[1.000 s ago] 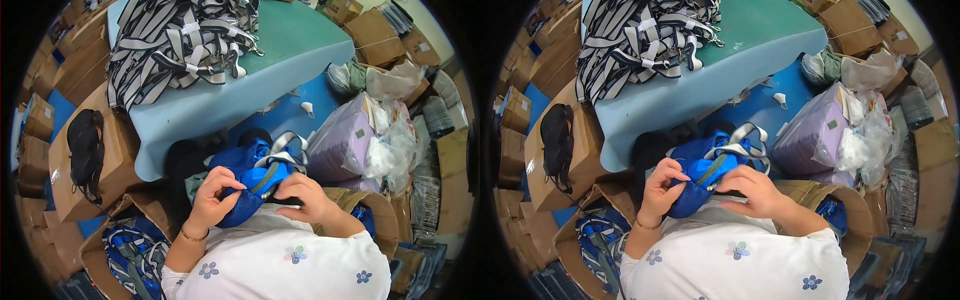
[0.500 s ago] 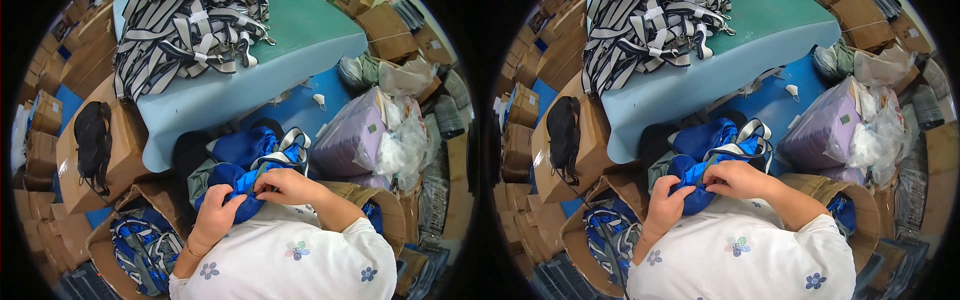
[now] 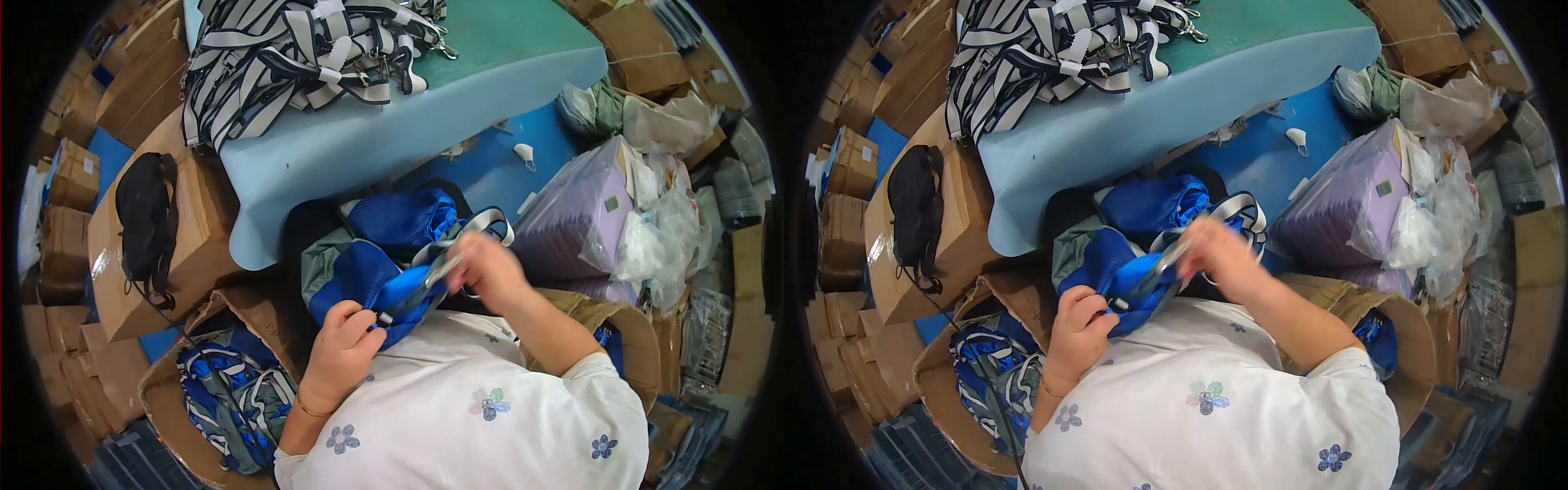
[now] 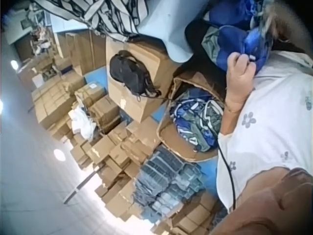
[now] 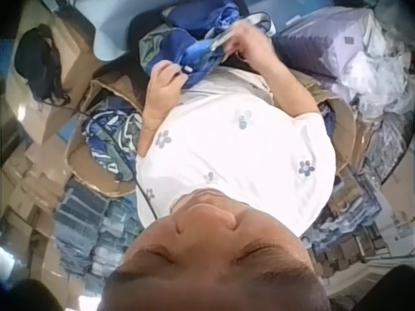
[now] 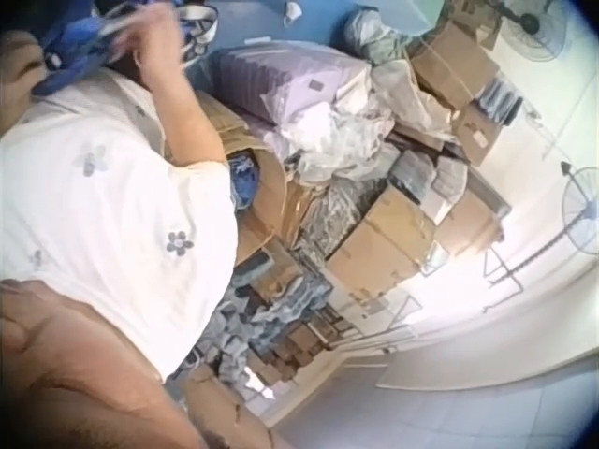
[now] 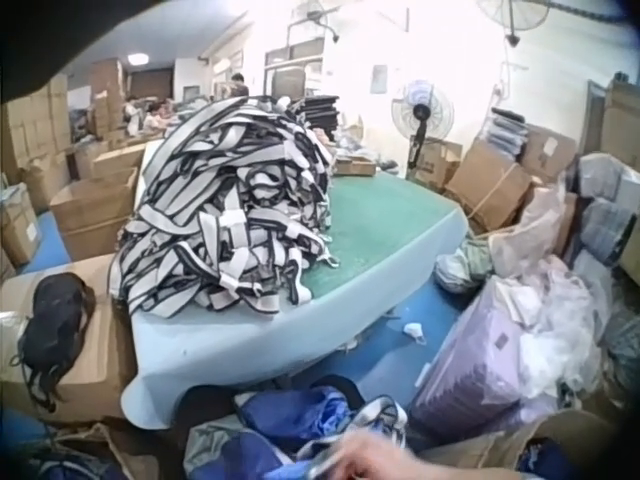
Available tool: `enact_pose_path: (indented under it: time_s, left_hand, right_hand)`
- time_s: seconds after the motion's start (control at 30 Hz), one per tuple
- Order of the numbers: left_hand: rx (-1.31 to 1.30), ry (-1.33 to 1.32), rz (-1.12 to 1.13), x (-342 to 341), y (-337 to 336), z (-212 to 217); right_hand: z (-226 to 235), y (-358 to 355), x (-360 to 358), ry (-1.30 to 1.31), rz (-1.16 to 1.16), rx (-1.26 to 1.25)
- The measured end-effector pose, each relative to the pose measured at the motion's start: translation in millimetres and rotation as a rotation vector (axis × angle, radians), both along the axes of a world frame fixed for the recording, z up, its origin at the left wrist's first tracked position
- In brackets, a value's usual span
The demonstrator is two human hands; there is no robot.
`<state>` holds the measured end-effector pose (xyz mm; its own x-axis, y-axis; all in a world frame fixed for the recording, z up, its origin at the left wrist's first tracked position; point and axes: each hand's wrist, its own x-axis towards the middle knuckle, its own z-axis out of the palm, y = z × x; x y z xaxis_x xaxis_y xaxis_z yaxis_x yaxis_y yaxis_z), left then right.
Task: Attaching striped shoulder straps with metal clips to blue sports bags.
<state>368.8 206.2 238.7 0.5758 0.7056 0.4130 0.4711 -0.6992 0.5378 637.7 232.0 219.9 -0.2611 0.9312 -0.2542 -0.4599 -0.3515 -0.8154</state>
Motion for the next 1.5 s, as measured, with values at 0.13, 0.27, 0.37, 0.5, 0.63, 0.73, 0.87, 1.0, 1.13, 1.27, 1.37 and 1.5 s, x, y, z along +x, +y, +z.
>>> enact_pose_path:
  time_s: [0.13,0.27,0.37,0.5,0.63,0.73,0.87,1.0,1.13,1.27,1.37,1.5]
  left_hand:
    - [0.013,0.004,0.08,-7,2,0]
    - [-0.052,0.11,0.161,-2,14,18]
    - [0.091,0.024,0.271,23,20,26]
    - [-0.114,-0.114,0.083,31,37,25]
    - [-0.423,-0.249,-0.275,21,51,5]
    - [-0.533,-0.503,-0.252,22,48,-2]
    - [-0.724,-0.956,-0.165,17,43,-23]
    - [-0.861,-1.186,-0.115,19,38,-23]
    - [-0.139,-0.39,-0.081,10,31,10]
    - [0.239,-0.104,0.074,-1,21,40]
    - [0.191,-0.338,0.299,-18,18,31]
    - [-0.02,-0.525,0.144,-16,25,22]
  right_hand:
    - [21,18,17,0.184,-0.206,0.041]
    - [29,11,1,0.048,-0.025,0.393]
    - [45,0,-14,-0.066,0.121,0.565]
    - [54,-1,-28,-0.374,0.241,0.927]
    - [31,-8,-16,-0.637,0.13,0.824]
    - [-1,6,27,-0.785,-0.114,0.519]
    - [-6,20,65,-0.655,-0.202,0.339]
    - [-6,38,74,-0.97,-0.354,0.501]
    - [-23,62,90,-1.215,-0.458,0.425]
    - [-34,76,97,-1.191,-0.334,0.275]
    - [-30,86,93,-1.337,0.178,0.185]
    - [2,116,72,-1.718,0.477,0.461]
